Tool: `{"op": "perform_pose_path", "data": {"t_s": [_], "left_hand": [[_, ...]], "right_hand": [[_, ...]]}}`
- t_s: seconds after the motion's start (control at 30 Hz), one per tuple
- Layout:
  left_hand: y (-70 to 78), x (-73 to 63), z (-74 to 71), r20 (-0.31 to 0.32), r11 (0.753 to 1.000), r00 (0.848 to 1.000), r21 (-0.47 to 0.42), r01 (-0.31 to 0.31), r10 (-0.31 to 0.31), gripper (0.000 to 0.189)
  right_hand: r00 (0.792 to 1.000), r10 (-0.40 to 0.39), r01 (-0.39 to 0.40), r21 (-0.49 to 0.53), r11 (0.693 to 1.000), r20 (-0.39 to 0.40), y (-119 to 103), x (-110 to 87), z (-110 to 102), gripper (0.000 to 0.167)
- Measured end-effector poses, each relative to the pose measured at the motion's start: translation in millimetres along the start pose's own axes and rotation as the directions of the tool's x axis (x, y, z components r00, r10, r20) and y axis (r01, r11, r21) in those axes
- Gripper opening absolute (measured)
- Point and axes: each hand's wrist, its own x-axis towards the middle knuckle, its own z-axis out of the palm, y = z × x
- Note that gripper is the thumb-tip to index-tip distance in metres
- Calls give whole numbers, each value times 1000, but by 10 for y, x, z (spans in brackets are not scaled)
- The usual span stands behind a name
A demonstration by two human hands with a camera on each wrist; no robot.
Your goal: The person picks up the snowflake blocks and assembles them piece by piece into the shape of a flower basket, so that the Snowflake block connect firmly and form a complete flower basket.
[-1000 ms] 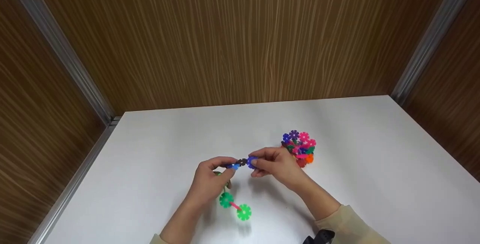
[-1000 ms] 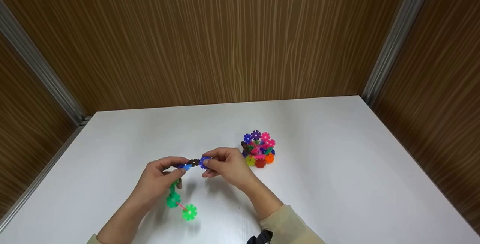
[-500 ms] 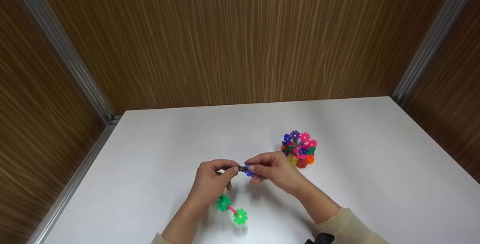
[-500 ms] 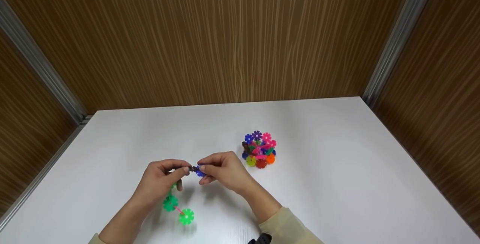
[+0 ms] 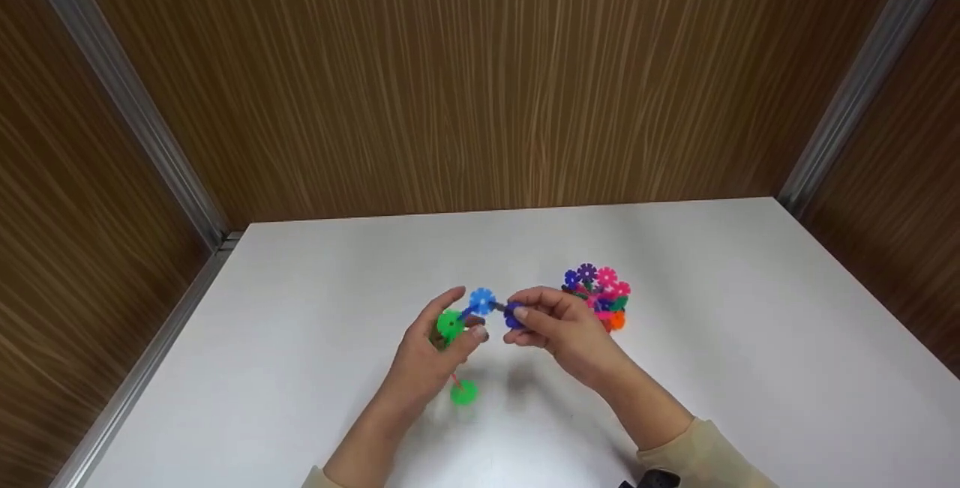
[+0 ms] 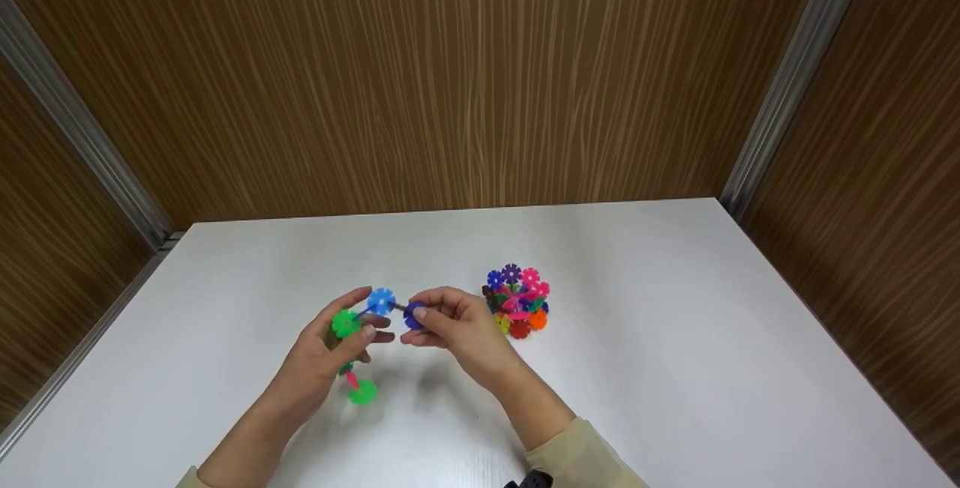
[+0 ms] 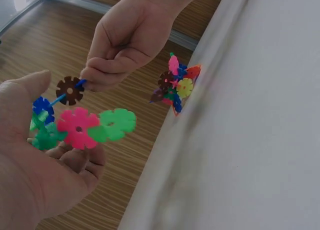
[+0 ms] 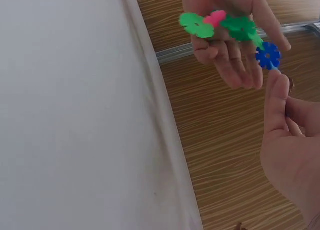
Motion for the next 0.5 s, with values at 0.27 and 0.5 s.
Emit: {"op": "perform_pose_path", "data": {"t_s": [0.27, 0.5], "left_hand": [[-104, 36, 25, 83, 997, 995, -49, 62, -58, 51], [-64, 180, 82, -5, 996, 1000, 83, 23, -22, 19]], "right_hand": [[981, -41, 65, 124, 990, -188, -136, -68, -132, 23], [974, -86, 92, 18, 996, -207, -181, -112, -317, 22]]}}
